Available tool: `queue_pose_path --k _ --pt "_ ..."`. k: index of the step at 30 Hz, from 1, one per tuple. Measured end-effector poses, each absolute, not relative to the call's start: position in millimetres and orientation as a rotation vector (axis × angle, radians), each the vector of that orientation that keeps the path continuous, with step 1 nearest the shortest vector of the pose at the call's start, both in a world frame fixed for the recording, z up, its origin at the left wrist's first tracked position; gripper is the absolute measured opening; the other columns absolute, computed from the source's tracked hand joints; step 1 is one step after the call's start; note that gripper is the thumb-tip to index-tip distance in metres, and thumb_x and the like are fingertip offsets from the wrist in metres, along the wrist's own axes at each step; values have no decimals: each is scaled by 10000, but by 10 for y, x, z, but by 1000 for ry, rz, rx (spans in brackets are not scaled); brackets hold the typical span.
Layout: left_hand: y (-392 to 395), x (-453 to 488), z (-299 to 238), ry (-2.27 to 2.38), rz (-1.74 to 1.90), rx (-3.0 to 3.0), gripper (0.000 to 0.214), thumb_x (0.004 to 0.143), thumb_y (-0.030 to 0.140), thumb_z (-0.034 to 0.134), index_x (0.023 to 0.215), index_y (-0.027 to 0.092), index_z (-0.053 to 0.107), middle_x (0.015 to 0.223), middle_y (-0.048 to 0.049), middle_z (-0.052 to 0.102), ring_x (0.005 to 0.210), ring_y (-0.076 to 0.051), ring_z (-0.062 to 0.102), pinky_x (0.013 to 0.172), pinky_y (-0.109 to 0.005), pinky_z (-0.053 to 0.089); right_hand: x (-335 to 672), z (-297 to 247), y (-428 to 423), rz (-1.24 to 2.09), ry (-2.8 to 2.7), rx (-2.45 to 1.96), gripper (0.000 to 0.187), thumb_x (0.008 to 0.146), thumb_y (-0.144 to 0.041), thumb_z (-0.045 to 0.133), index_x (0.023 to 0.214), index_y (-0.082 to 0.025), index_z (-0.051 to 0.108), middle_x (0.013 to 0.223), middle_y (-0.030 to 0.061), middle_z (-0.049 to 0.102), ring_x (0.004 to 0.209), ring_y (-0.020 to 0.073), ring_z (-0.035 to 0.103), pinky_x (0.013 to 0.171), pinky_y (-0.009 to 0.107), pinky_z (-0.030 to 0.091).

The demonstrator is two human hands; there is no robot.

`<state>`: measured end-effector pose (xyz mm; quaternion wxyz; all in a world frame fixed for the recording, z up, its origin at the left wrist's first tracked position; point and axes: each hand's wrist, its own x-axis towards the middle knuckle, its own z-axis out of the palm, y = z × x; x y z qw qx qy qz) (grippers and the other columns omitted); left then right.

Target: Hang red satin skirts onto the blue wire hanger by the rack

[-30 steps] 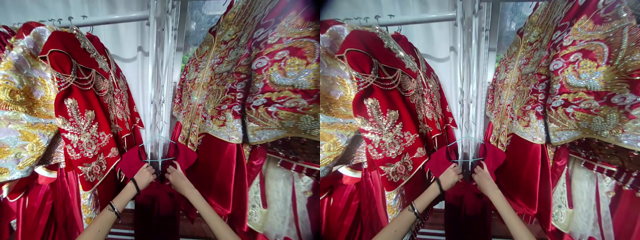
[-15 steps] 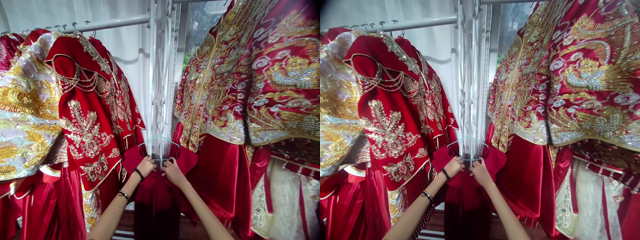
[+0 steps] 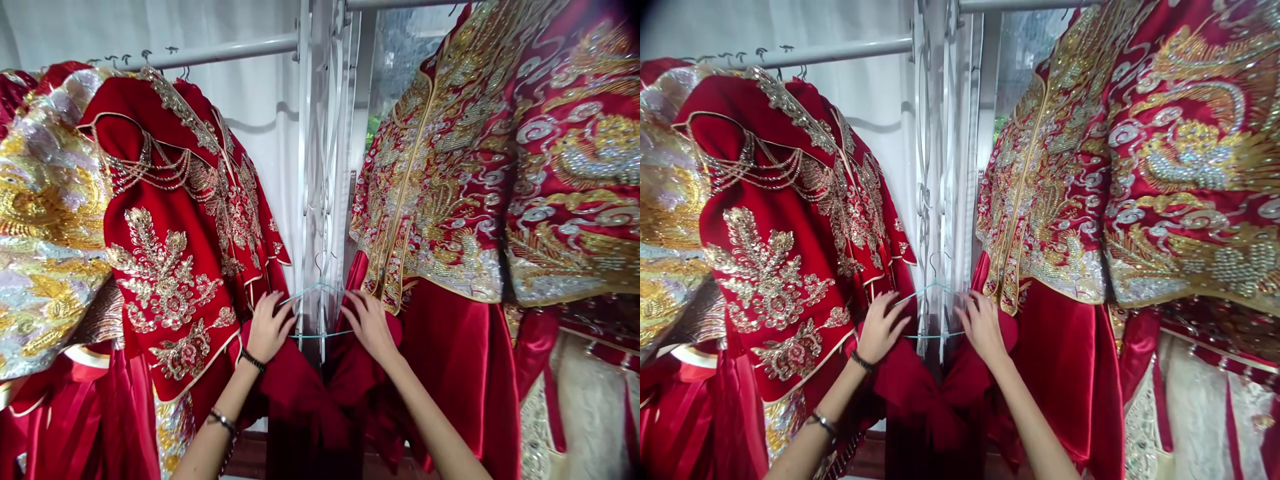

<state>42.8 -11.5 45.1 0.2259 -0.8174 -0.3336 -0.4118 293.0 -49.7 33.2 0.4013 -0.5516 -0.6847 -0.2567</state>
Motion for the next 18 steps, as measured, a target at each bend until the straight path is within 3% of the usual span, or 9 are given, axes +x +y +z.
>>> queue_pose_path --k 3,6,9,12,18 --pt "116 517 512 -1223 -1004 -2236 362 887 357 352 1165 194 517 879 -71 626 884 -182 563 782 -315 419 2935 395 -259 -631 -1682 -1501 367 906 -347 268 1082 -166 535 934 97 612 904 203 534 831 349 345" --pt "220 591 425 -1413 -972 -2199 355 913 326 285 899 209 620 661 -17 596 666 -130 561 611 -234 370 2901 319 -157 -599 -1585 -1592 385 915 -341 235 844 -169 572 749 57 616 775 179 543 763 306 337" --pt "189 606 349 -1418 -1041 -2152 384 906 376 297 754 203 604 620 -3 575 618 -112 540 563 -220 313 2894 265 -208 -604 -1553 -1559 366 913 -357 249 819 -183 556 761 42 619 777 166 534 751 284 314" --pt "129 605 334 -1395 -1098 -2130 397 891 435 313 722 201 585 595 4 558 591 -104 523 532 -218 273 2894 283 -303 -605 -1554 -1543 355 914 -360 250 849 -186 552 786 35 621 777 158 531 741 275 302" --pt "105 643 297 -1419 -1115 -1994 403 906 391 296 681 198 569 560 2 535 556 -103 500 515 -228 238 2836 339 -342 -624 -1461 -1629 382 920 -337 233 748 -188 540 709 24 602 719 151 526 726 271 293"
